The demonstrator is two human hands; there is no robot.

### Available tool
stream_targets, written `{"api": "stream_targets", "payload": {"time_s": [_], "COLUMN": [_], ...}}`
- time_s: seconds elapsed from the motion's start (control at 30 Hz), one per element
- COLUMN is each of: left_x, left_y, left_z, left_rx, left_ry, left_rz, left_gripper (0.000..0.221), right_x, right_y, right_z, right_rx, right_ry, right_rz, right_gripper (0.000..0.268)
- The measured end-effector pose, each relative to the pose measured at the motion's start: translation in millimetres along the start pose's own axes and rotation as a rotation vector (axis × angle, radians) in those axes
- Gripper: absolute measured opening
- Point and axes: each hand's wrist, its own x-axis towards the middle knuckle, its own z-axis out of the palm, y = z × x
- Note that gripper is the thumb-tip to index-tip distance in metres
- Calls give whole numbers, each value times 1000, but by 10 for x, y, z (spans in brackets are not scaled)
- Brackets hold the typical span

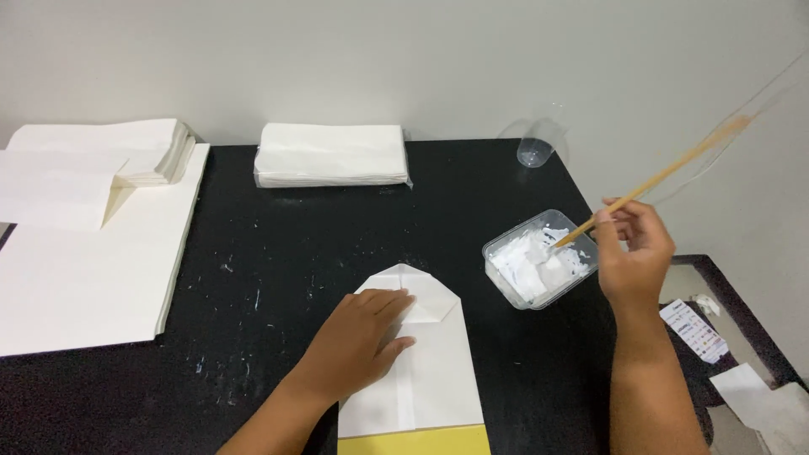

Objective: Applying glue to a paper bag flap with a stick and folding it to seal the bag.

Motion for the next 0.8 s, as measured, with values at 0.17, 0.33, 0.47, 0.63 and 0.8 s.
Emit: {"api": "stream_targets", "payload": {"time_s": [0.17,0.33,0.47,0.63,0.8], "left_x": [-16,-38,-27,-4,-2], "left_y": [-30,-78,-26,-46,-36], "left_z": [-15,17,-34,-12,-4], "left_rx": [-3,-21,0,29,11], "left_ry": [61,81,58,63,56], "left_rz": [54,60,25,5,-31], "left_gripper": [56,52,51,52,53], "right_x": [-14,-8,-10,9,-13], "right_y": [-53,-3,-56,-18,-131], "right_z": [-4,12,-19,29,-11], "right_rx": [-66,-64,-38,77,22], "right_ry": [-3,-44,17,33,22], "right_rz": [-32,18,-8,56,29], "right_gripper": [13,16,14,16,17]}}
